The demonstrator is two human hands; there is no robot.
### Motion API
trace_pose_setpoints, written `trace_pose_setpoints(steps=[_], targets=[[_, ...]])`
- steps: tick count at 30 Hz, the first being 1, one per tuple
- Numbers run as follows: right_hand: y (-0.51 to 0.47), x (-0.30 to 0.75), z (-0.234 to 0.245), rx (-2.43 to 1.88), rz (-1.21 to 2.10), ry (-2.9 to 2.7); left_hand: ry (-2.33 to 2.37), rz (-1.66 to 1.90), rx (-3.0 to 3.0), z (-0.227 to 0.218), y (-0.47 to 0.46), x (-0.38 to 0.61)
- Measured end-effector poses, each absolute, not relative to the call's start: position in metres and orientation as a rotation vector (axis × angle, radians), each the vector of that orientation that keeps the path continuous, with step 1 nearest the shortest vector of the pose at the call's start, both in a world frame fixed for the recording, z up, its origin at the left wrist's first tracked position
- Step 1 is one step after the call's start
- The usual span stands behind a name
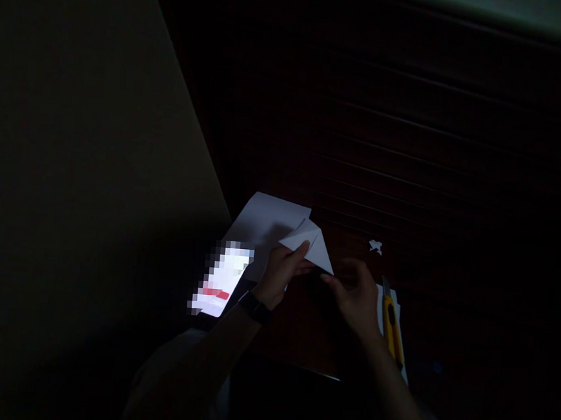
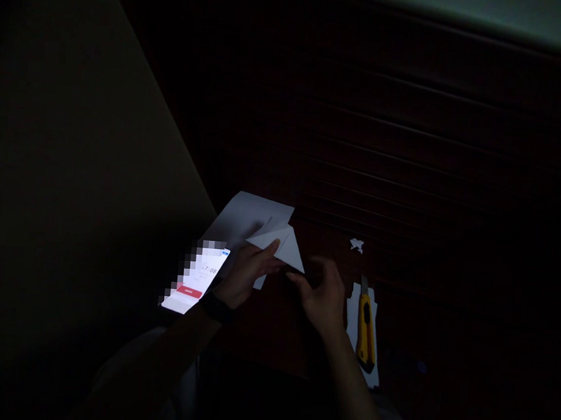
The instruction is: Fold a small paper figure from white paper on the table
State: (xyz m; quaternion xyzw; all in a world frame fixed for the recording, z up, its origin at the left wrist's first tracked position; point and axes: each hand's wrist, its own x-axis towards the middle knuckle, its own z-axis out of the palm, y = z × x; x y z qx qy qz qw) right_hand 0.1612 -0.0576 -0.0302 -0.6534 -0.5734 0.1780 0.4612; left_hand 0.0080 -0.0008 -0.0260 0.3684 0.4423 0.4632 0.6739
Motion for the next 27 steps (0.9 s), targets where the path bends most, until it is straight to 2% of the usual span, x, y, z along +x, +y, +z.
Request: trace_pose_setpoints(steps=[9, 16, 23, 27], targets=[[-0.053, 0.156, -0.041, -1.555, 0.462, -1.574, 0.867, 0.876, 0.956, -0.025, -0.008, 0.019], [-0.054, 0.155, -0.031, -1.467, 0.738, -1.422, 0.863, 0.846, 0.911, -0.024, -0.005, 0.016], [-0.051, 0.164, -0.037, -1.504, 0.619, -1.197, 0.849, 0.825, 0.901, -0.022, -0.005, 0.013], [-0.05, 0.17, -0.042, -1.529, 0.697, -1.058, 0.859, 0.82, 0.91, -0.023, -0.004, 0.009]])
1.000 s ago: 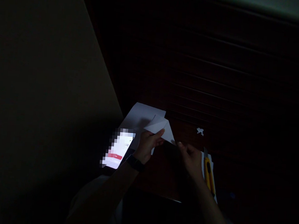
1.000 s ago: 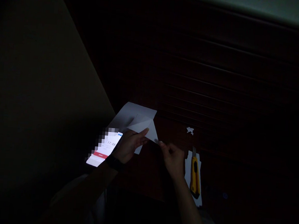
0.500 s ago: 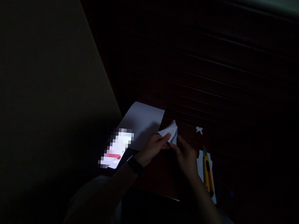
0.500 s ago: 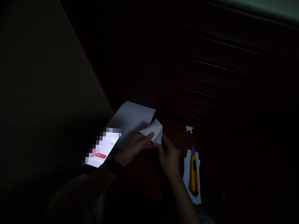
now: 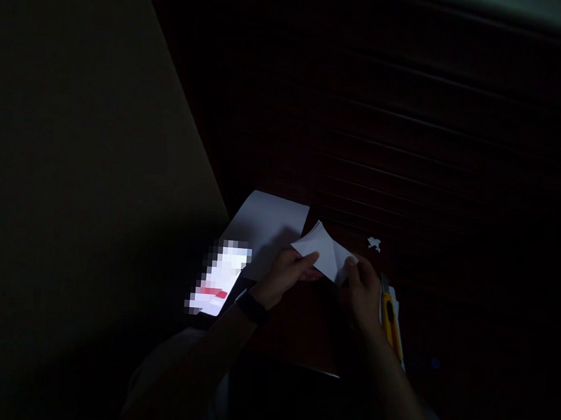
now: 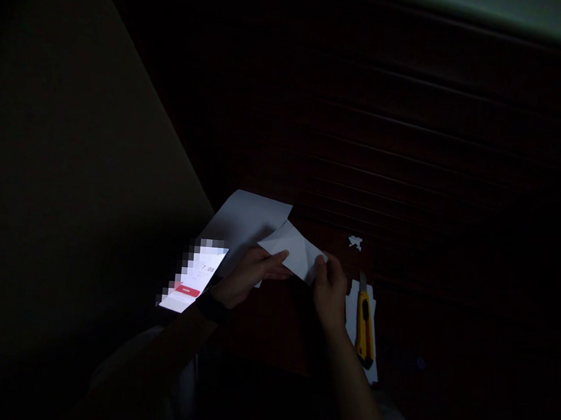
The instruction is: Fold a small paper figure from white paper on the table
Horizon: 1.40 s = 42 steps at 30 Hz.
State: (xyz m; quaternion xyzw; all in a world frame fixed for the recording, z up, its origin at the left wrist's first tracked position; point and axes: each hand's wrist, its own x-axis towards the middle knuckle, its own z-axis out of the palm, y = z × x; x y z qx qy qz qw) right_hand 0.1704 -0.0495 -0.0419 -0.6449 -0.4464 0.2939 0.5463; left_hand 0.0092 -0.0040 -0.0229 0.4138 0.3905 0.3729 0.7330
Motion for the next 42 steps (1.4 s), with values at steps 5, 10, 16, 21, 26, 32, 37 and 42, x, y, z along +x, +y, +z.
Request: trace_pose_setpoints(steps=[5, 10, 16, 21, 26, 32, 37, 42], targets=[[-0.047, 0.174, -0.045, -1.343, 1.003, -0.837, 0.842, 0.853, 0.931, -0.025, -0.003, 0.005], [-0.05, 0.174, -0.035, -1.207, 1.21, -0.729, 0.775, 0.949, 0.925, -0.024, -0.002, 0.002], [-0.053, 0.175, -0.029, -1.343, 1.226, -0.814, 0.801, 0.932, 0.961, -0.023, 0.002, 0.0], [-0.052, 0.178, -0.034, -1.395, 1.318, -0.95, 0.921, 0.979, 1.063, -0.024, 0.003, 0.005], [-0.053, 0.177, -0.037, -1.366, 1.363, -0.996, 0.889, 0.852, 1.195, -0.025, 0.002, 0.006], [-0.058, 0.173, -0.028, -1.264, 1.586, -0.985, 0.879, 0.883, 1.186, -0.024, 0.002, 0.005], [-0.057, 0.17, -0.026, -1.227, 1.478, -0.907, 0.866, 0.752, 1.246, -0.023, 0.001, 0.003], [-0.052, 0.175, -0.04, -1.326, 1.296, -0.898, 0.786, 0.693, 1.277, -0.028, 0.0, 0.005]])
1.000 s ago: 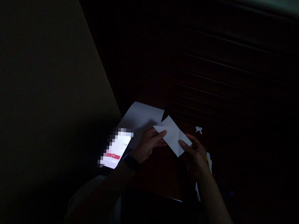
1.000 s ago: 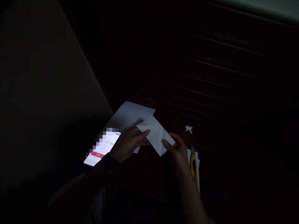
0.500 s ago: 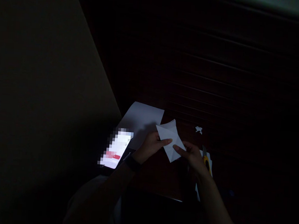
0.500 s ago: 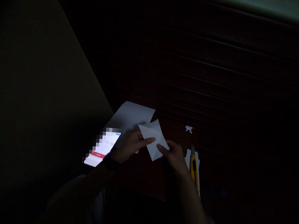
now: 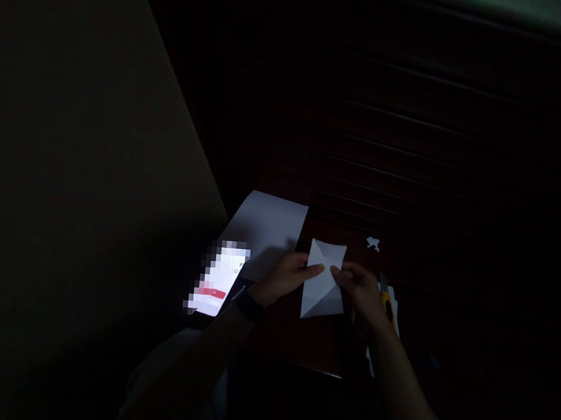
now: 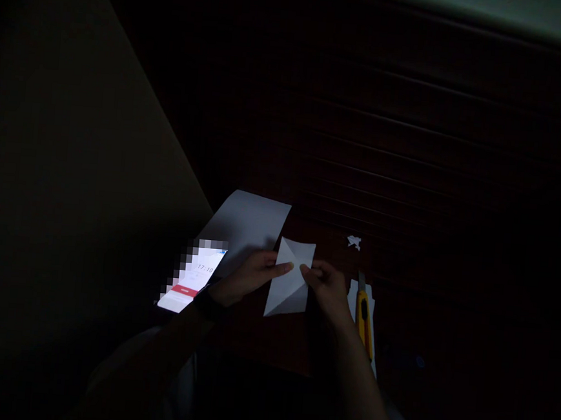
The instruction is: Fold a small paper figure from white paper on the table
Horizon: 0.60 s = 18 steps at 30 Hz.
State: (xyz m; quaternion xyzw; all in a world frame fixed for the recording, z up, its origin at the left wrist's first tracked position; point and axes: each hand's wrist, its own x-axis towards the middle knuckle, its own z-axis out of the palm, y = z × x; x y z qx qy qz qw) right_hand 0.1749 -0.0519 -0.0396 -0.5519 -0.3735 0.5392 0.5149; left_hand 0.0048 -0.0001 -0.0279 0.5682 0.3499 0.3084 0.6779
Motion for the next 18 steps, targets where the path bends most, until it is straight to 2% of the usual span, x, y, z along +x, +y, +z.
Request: trace_pose_setpoints(steps=[5, 11, 18], targets=[[-0.05, 0.1767, -0.0436, -1.382, 1.216, -0.846, 0.979, 0.906, 1.191, -0.031, 0.0014, 0.0088], [-0.0506, 0.1732, -0.0386, -1.444, 1.027, -0.903, 0.973, 0.894, 1.25, -0.0314, -0.0014, 0.0117], [-0.0516, 0.1733, -0.0389, -1.49, 1.028, -0.972, 0.997, 0.898, 1.386, -0.0306, -0.0006, 0.0108]])
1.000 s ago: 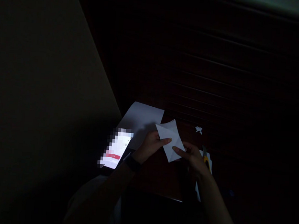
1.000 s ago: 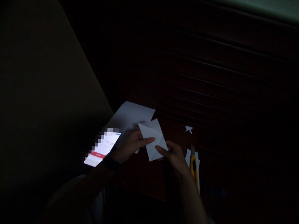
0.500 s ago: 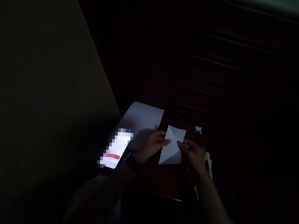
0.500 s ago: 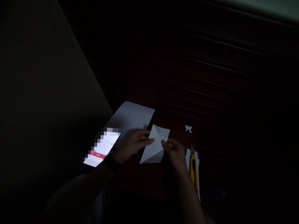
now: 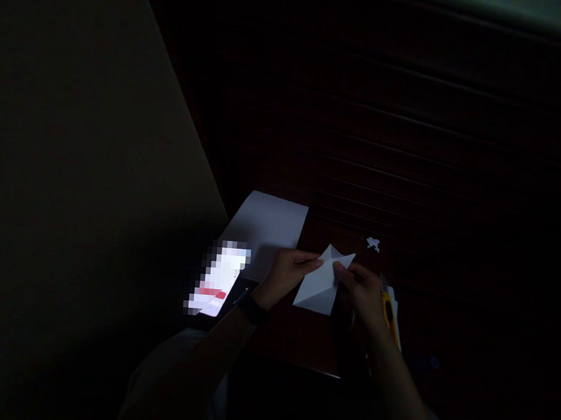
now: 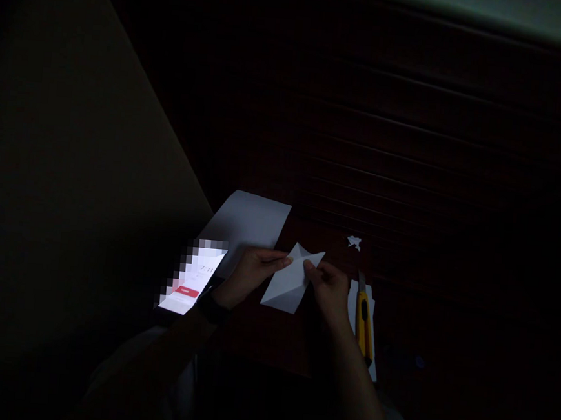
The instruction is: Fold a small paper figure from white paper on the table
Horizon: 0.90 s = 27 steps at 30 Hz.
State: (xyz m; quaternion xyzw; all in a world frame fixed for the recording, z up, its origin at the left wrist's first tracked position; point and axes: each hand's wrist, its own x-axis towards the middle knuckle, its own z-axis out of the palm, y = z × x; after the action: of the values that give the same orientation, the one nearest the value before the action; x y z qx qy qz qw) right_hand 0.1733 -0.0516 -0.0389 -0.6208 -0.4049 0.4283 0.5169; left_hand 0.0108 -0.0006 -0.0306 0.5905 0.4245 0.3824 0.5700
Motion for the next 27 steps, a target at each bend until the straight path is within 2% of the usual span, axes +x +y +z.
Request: trace_pose_setpoints(steps=[9, 17, 22, 27], targets=[[-0.051, 0.174, -0.036, -1.468, 0.819, -0.977, 1.131, 0.984, 1.246, -0.034, 0.004, 0.01], [-0.052, 0.167, -0.026, -1.32, 1.001, -0.912, 1.076, 0.963, 1.436, -0.035, 0.0, 0.011], [-0.049, 0.171, -0.033, -1.361, 0.977, -0.928, 0.917, 0.832, 1.368, -0.03, -0.003, 0.011], [-0.048, 0.177, -0.045, -1.372, 1.094, -0.841, 0.882, 0.825, 1.234, -0.023, -0.004, 0.009]])
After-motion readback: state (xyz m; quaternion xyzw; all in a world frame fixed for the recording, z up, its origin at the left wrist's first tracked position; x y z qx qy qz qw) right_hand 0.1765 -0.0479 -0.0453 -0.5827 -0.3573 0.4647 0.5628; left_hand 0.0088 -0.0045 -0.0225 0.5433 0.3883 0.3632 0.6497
